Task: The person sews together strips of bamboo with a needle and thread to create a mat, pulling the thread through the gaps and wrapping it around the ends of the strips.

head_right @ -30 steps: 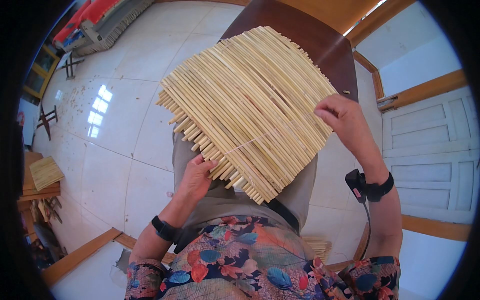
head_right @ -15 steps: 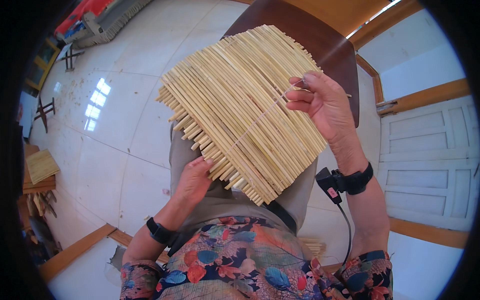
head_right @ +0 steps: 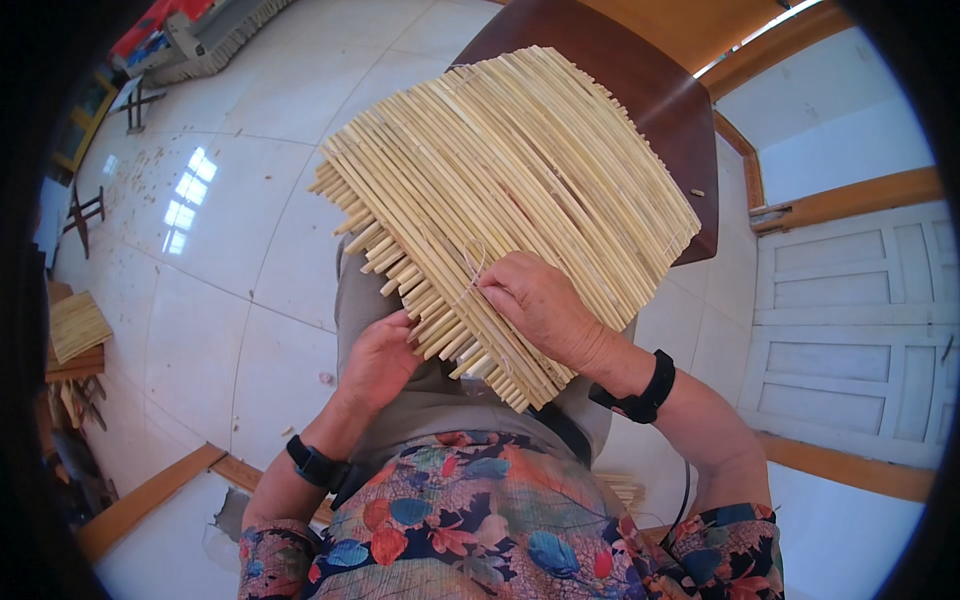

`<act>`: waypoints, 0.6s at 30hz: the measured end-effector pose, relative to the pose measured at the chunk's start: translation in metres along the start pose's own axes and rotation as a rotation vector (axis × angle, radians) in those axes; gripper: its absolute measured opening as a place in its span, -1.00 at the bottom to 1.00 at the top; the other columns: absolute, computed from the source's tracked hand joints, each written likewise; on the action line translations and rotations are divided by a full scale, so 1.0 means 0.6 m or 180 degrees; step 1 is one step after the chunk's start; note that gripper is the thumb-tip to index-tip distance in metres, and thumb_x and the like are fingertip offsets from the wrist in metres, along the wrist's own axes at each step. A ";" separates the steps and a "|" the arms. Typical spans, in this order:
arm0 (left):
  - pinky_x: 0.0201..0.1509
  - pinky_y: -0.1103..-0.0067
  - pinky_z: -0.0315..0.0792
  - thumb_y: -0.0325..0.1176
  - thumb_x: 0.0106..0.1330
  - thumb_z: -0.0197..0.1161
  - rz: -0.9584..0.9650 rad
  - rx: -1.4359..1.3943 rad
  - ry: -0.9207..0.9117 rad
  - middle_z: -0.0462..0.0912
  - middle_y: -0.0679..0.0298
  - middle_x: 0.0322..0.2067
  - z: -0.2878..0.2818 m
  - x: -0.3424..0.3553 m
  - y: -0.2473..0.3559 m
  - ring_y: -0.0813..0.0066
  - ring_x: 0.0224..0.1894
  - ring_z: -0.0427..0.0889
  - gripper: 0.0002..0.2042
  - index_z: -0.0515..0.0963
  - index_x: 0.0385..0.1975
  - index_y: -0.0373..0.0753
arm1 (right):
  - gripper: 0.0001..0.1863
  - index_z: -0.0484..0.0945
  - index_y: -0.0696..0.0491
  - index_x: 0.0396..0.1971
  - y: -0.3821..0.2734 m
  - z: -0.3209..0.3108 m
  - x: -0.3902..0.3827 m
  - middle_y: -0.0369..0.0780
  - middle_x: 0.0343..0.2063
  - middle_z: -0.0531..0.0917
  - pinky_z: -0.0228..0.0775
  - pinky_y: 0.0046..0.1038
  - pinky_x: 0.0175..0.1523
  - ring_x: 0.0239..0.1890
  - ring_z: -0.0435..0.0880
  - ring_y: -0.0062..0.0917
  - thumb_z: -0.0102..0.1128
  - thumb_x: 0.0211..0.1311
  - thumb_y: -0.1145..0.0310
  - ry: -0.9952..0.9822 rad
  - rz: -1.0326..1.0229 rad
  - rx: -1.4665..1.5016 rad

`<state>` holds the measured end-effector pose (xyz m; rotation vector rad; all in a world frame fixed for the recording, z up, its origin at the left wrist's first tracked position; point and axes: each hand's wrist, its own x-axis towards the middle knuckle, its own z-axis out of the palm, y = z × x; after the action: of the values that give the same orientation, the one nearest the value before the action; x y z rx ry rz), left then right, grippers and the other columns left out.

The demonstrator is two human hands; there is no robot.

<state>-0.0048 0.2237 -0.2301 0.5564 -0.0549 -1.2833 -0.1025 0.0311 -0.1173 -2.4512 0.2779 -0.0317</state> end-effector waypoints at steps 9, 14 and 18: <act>0.21 0.41 0.22 -0.43 0.24 -0.05 0.0429 0.0183 -0.0223 0.43 0.16 0.05 -0.037 -0.004 -0.015 0.34 0.14 0.36 -0.63 0.37 0.03 -0.43 | -0.90 0.48 0.16 -0.31 0.023 0.034 -0.024 -0.15 -0.29 0.57 0.36 -0.42 -0.07 -0.19 0.52 -0.32 0.07 0.19 0.48 0.0451 -0.0175 -0.0016; 0.15 0.49 0.27 -0.47 0.25 -0.03 0.0307 0.0345 -0.0388 0.47 0.21 0.00 -0.055 0.000 0.004 0.42 0.06 0.42 -0.68 0.42 -0.02 -0.43 | -0.89 0.47 0.15 -0.32 0.033 0.043 -0.029 -0.17 -0.29 0.58 0.36 -0.37 -0.02 -0.15 0.50 -0.30 0.09 0.20 0.44 0.0567 -0.0332 0.0075; -0.01 0.63 0.35 -0.57 0.19 0.07 0.0820 0.1775 0.0010 0.50 0.26 -0.12 -0.039 0.001 -0.003 0.49 -0.11 0.49 -0.77 0.48 -0.14 -0.41 | -0.90 0.48 0.14 -0.32 0.014 0.030 -0.040 -0.16 -0.24 0.58 0.37 -0.40 -0.03 -0.16 0.52 -0.32 0.08 0.20 0.46 0.0649 -0.0165 0.0319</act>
<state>0.0020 0.2312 -0.2512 0.9933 -0.4782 -1.0083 -0.1257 0.0411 -0.1353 -2.3571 0.2941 -0.3120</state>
